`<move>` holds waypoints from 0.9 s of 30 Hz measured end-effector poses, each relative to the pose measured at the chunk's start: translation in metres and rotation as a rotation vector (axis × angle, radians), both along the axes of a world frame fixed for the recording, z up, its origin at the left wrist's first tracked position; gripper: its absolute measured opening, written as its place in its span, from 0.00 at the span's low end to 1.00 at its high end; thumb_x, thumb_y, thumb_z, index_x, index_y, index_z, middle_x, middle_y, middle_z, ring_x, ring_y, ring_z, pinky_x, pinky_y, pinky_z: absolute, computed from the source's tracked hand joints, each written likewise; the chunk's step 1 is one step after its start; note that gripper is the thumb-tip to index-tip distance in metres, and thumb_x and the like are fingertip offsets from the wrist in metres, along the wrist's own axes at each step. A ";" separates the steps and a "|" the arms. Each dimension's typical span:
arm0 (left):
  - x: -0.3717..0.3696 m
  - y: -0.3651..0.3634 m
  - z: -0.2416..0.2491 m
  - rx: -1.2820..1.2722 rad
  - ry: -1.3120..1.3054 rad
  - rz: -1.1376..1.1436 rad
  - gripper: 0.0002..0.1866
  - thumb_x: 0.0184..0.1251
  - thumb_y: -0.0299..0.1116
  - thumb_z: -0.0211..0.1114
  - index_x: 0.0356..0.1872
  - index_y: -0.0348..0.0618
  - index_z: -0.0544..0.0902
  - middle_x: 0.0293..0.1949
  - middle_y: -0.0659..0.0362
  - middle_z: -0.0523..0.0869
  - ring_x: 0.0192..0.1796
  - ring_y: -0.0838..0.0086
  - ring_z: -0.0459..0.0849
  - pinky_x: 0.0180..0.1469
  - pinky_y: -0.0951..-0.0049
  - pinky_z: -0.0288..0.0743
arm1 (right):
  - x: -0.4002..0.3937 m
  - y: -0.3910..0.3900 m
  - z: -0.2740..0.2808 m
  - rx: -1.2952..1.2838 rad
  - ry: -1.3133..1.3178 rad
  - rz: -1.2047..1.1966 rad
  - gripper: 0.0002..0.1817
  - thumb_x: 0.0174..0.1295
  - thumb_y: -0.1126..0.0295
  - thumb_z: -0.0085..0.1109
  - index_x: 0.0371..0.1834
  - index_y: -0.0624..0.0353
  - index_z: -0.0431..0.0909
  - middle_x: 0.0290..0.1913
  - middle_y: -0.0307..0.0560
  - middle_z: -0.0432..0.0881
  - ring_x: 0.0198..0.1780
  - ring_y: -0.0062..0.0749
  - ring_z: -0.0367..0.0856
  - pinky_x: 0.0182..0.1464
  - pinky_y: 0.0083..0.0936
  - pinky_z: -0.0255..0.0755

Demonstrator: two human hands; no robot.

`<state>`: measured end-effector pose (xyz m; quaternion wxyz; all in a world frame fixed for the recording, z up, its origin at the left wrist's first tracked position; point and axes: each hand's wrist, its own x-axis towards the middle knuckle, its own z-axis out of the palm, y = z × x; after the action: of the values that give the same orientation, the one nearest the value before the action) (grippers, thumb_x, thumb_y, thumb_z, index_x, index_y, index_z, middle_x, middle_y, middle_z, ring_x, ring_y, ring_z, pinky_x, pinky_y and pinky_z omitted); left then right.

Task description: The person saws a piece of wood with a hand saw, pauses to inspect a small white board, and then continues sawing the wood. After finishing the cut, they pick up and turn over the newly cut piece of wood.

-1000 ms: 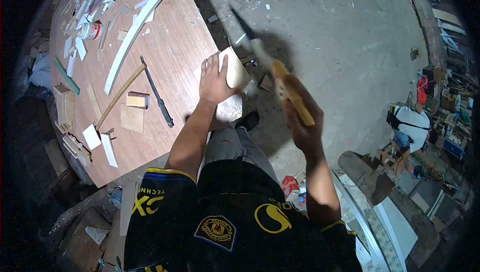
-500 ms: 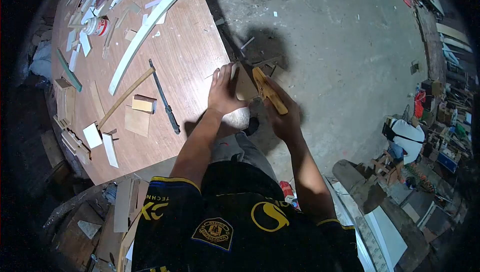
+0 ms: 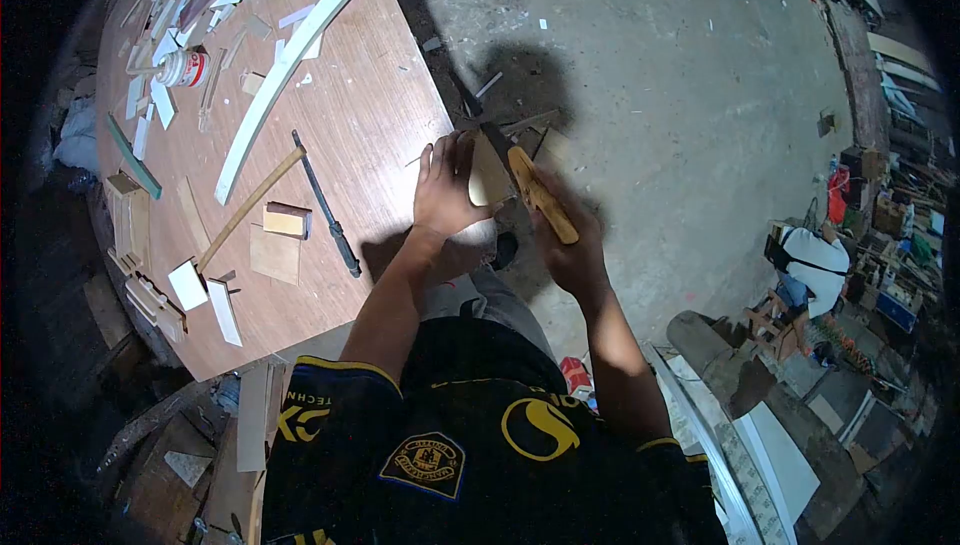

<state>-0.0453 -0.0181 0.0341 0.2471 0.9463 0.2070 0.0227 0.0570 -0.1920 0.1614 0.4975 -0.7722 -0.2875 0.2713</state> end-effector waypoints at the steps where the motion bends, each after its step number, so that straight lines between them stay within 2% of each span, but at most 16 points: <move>1: 0.001 0.000 -0.001 0.004 0.015 -0.003 0.63 0.42 0.68 0.75 0.76 0.38 0.63 0.75 0.44 0.65 0.78 0.50 0.60 0.81 0.45 0.44 | -0.001 -0.001 0.002 -0.001 -0.004 0.001 0.28 0.69 0.76 0.58 0.74 0.56 0.70 0.66 0.60 0.80 0.68 0.47 0.79 0.66 0.37 0.74; 7: -0.005 0.000 -0.015 0.075 0.044 -0.053 0.63 0.47 0.70 0.72 0.79 0.39 0.59 0.77 0.44 0.63 0.79 0.48 0.58 0.82 0.46 0.41 | -0.003 0.003 0.022 -0.067 0.088 0.033 0.27 0.70 0.76 0.56 0.74 0.56 0.70 0.66 0.61 0.79 0.68 0.49 0.79 0.66 0.36 0.74; 9: -0.006 0.000 -0.014 0.048 0.052 -0.056 0.62 0.47 0.70 0.71 0.79 0.39 0.59 0.77 0.44 0.63 0.79 0.47 0.58 0.82 0.46 0.40 | -0.003 0.008 0.039 -0.157 0.152 0.012 0.28 0.69 0.81 0.56 0.73 0.61 0.70 0.67 0.57 0.79 0.69 0.39 0.77 0.69 0.32 0.69; 10: -0.005 0.002 -0.013 0.028 0.061 -0.062 0.62 0.48 0.71 0.70 0.79 0.39 0.60 0.77 0.45 0.63 0.79 0.47 0.58 0.82 0.46 0.39 | -0.002 0.010 0.046 -0.162 0.151 0.018 0.28 0.69 0.81 0.56 0.73 0.61 0.70 0.67 0.57 0.79 0.69 0.39 0.77 0.69 0.32 0.69; 12: -0.010 0.002 -0.017 0.004 0.026 -0.068 0.61 0.49 0.70 0.70 0.78 0.39 0.60 0.77 0.45 0.63 0.79 0.48 0.58 0.82 0.46 0.40 | -0.004 0.009 0.058 -0.213 0.061 0.057 0.28 0.69 0.78 0.55 0.74 0.57 0.70 0.66 0.61 0.80 0.68 0.46 0.79 0.65 0.34 0.73; 14: -0.011 0.001 -0.029 -0.019 -0.012 -0.072 0.60 0.49 0.70 0.69 0.78 0.39 0.61 0.77 0.45 0.63 0.79 0.48 0.58 0.82 0.46 0.42 | -0.004 0.012 0.059 -0.213 0.019 0.040 0.28 0.68 0.79 0.55 0.73 0.58 0.71 0.65 0.61 0.81 0.66 0.44 0.80 0.65 0.33 0.74; 16: -0.009 0.001 -0.045 0.419 0.191 -0.208 0.48 0.61 0.58 0.65 0.78 0.42 0.62 0.77 0.47 0.62 0.78 0.51 0.59 0.80 0.46 0.48 | 0.000 0.017 0.059 -0.213 -0.022 0.024 0.27 0.67 0.80 0.56 0.72 0.58 0.72 0.64 0.60 0.82 0.65 0.41 0.82 0.64 0.32 0.74; 17: -0.008 0.001 -0.053 0.410 0.194 -0.202 0.48 0.61 0.58 0.65 0.78 0.42 0.62 0.77 0.47 0.62 0.78 0.51 0.59 0.80 0.46 0.48 | 0.004 0.021 0.060 -0.223 -0.004 0.015 0.27 0.67 0.81 0.56 0.71 0.59 0.73 0.63 0.59 0.82 0.63 0.38 0.82 0.64 0.30 0.74; 19: -0.006 -0.004 -0.062 0.408 0.197 -0.114 0.36 0.70 0.45 0.57 0.78 0.45 0.62 0.77 0.48 0.62 0.78 0.54 0.60 0.78 0.46 0.54 | 0.009 0.021 0.060 -0.252 0.019 0.006 0.27 0.66 0.82 0.56 0.70 0.60 0.73 0.62 0.58 0.83 0.62 0.36 0.82 0.63 0.29 0.73; 20: -0.005 -0.005 -0.066 0.442 0.176 -0.087 0.31 0.73 0.34 0.50 0.78 0.48 0.63 0.78 0.49 0.62 0.77 0.54 0.62 0.79 0.48 0.55 | 0.013 0.021 0.059 -0.294 0.105 -0.031 0.27 0.66 0.82 0.57 0.70 0.60 0.74 0.62 0.58 0.83 0.62 0.35 0.82 0.63 0.28 0.73; 21: -0.006 -0.006 -0.071 0.434 0.173 -0.083 0.31 0.73 0.34 0.50 0.78 0.48 0.63 0.78 0.49 0.62 0.77 0.54 0.62 0.79 0.48 0.55 | 0.017 0.027 0.061 -0.328 0.188 -0.066 0.27 0.66 0.82 0.57 0.70 0.61 0.74 0.61 0.58 0.84 0.62 0.34 0.82 0.63 0.27 0.73; 23: -0.007 -0.002 -0.067 0.317 -0.020 -0.073 0.38 0.69 0.45 0.60 0.78 0.46 0.63 0.79 0.49 0.61 0.77 0.52 0.63 0.80 0.48 0.53 | 0.017 0.041 0.079 -0.377 0.271 -0.093 0.27 0.66 0.82 0.57 0.70 0.61 0.73 0.62 0.59 0.83 0.64 0.35 0.81 0.64 0.27 0.72; 24: -0.007 0.001 -0.059 0.314 -0.020 -0.068 0.38 0.69 0.45 0.60 0.78 0.46 0.63 0.79 0.49 0.61 0.77 0.52 0.63 0.80 0.48 0.53 | 0.015 0.046 0.085 -0.347 0.151 -0.024 0.27 0.66 0.81 0.57 0.71 0.61 0.73 0.62 0.59 0.83 0.63 0.35 0.82 0.64 0.27 0.73; 25: -0.002 0.008 -0.026 -0.069 0.017 -0.011 0.45 0.62 0.51 0.66 0.79 0.46 0.62 0.79 0.48 0.61 0.77 0.51 0.63 0.80 0.48 0.53 | 0.013 0.049 0.091 -0.320 0.033 0.043 0.27 0.66 0.81 0.58 0.71 0.60 0.73 0.62 0.59 0.83 0.63 0.35 0.82 0.63 0.27 0.73; 26: -0.001 0.010 -0.007 -0.456 0.056 0.047 0.52 0.55 0.58 0.71 0.79 0.45 0.62 0.79 0.48 0.60 0.77 0.50 0.64 0.80 0.47 0.52 | 0.013 0.053 0.098 -0.329 0.037 0.046 0.27 0.66 0.81 0.58 0.71 0.60 0.73 0.62 0.59 0.83 0.63 0.35 0.82 0.63 0.27 0.73; 27: -0.003 0.005 -0.011 -0.465 0.059 0.047 0.52 0.55 0.58 0.71 0.79 0.45 0.62 0.79 0.48 0.60 0.77 0.50 0.64 0.80 0.47 0.52 | 0.013 0.056 0.106 -0.358 0.081 0.029 0.27 0.67 0.81 0.58 0.71 0.60 0.72 0.61 0.59 0.84 0.62 0.34 0.82 0.63 0.26 0.73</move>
<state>-0.0488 -0.0134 0.0228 0.4517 0.8592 0.2357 -0.0476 0.0696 -0.1356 0.2671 0.3591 -0.8327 -0.2254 0.3562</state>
